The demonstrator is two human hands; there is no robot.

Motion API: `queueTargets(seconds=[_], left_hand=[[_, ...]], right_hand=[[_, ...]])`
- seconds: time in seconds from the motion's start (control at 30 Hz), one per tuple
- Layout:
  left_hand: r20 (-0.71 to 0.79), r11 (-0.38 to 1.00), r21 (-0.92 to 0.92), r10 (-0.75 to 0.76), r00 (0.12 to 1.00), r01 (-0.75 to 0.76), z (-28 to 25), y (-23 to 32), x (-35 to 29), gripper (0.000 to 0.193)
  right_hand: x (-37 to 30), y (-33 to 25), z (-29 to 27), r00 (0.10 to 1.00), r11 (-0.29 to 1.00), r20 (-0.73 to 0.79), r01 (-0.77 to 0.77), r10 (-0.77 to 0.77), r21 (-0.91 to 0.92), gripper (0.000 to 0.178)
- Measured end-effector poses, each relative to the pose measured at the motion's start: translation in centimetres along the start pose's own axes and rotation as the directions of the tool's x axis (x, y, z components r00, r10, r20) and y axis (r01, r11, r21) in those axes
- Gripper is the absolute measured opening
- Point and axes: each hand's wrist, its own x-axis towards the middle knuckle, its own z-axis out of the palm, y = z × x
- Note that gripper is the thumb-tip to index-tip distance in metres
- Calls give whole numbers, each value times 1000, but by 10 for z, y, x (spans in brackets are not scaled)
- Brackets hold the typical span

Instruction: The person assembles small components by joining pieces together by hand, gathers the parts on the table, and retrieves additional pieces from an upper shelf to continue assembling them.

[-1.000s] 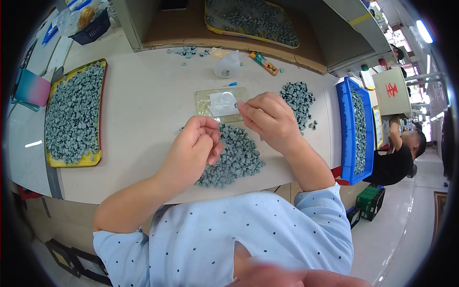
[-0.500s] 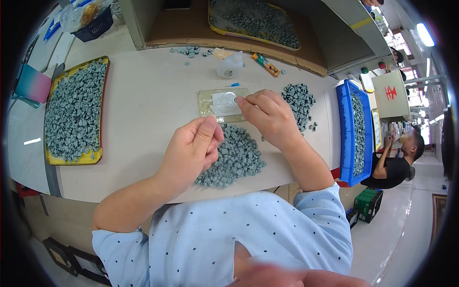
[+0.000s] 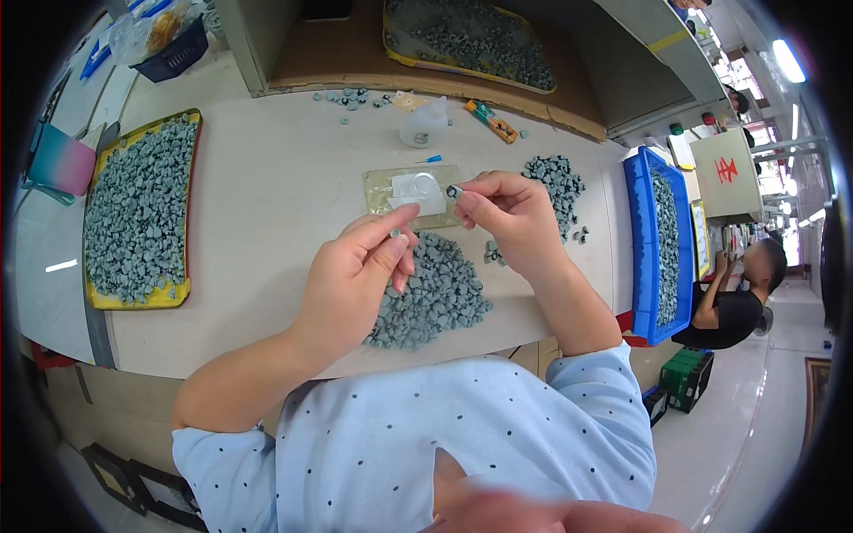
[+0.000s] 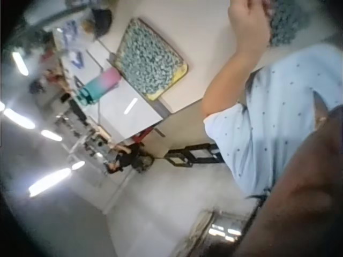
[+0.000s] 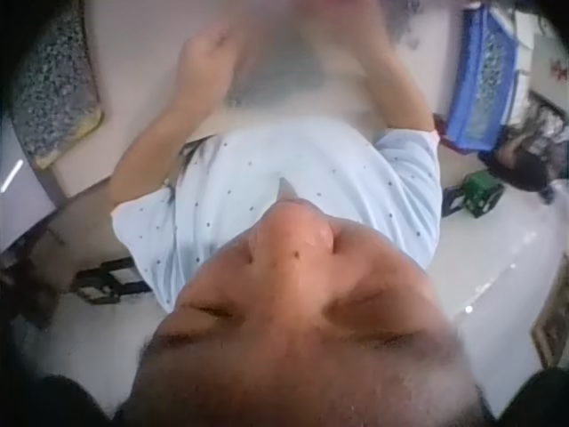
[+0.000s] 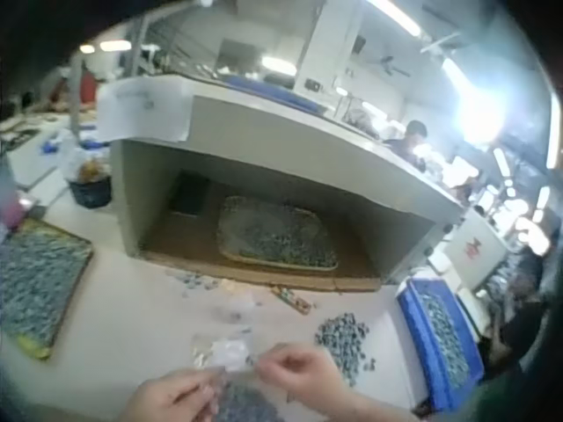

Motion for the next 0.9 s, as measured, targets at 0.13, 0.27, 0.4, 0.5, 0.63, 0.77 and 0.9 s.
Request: queueTargets(seconds=[0.13,0.27,0.4,0.5,0.63,0.77,0.9], left_hand=[[-37,995,-63,72,997,-74,7,2,3,25],[-62,985,-172,-16,998,5,11,7,6,22],[-80,984,-178,-40,996,25,7,2,7,21],[-63,995,-95,-27,998,21,3,-1,8,22],[-97,973,-232,-42,994,18,6,3,8,17],[-77,924,-373,-119,990,82,6,3,8,14],[17,896,-422,-142,990,136,5,1,9,15]], right_hand=[[0,3,-11,990,973,108,-108,87,203,17],[-1,-1,-14,985,955,112,-155,130,252,9],[-1,-2,-14,973,936,134,-221,190,272,9],[-2,-2,-12,974,935,155,-205,166,289,9],[-5,1,-7,992,984,98,-96,82,151,8],[-12,-3,2,995,996,55,90,-88,-28,8],[-12,-3,2,839,719,196,537,-507,-441,17]])
